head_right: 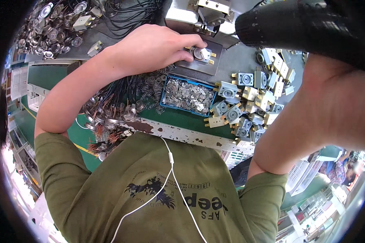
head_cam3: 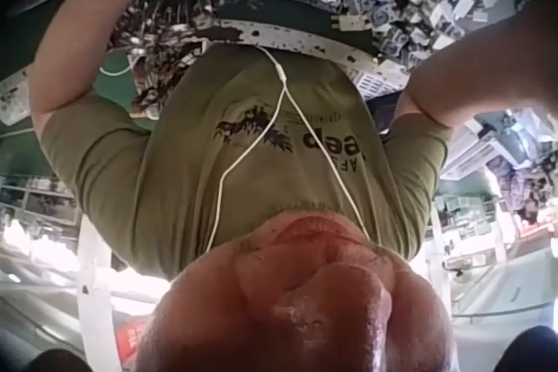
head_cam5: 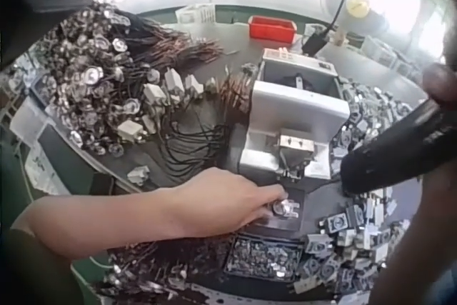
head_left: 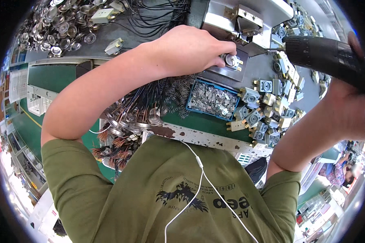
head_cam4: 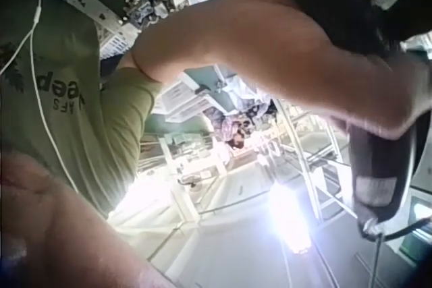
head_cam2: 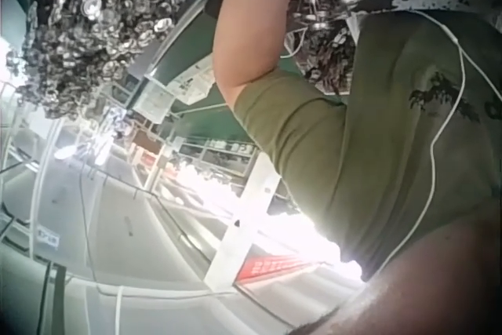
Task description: Assembling electronic components and wiring at a factory workstation.
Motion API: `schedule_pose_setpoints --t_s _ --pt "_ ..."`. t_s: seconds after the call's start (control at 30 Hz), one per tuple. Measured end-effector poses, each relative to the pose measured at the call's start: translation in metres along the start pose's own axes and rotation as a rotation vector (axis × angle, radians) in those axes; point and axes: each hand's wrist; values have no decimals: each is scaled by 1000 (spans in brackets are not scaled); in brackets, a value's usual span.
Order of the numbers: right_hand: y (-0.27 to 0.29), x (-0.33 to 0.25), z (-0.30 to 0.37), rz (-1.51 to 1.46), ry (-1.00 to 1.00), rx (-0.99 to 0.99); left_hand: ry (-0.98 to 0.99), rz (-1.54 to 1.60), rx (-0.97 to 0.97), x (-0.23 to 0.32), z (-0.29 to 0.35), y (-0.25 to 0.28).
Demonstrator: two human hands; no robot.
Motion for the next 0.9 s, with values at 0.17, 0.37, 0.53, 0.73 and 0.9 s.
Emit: schedule_pose_setpoints --t_s 0.17,0.37,0.53,0.73,0.9 --pt "-121 -38 -7 -10 51 29 -5 -7 -22 2 -4 -3" --pt "-172 -44 -15 -48 92 61 13 45 -43 0 1 -2" --pt "-190 -56 -22 -44 121 82 12 17 -67 4 0 2" --pt "-194 -58 -24 -48 132 120 2 35 -52 3 0 0" --pt "-208 -70 -21 -47 132 142 9 7 -60 4 0 3"
Point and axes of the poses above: each hand's wrist, its own z-axis away from the middle knuckle, its own y-axis out of the back of the hand, x = y × z, and after that the axes turned 15 degrees about y, right-handed
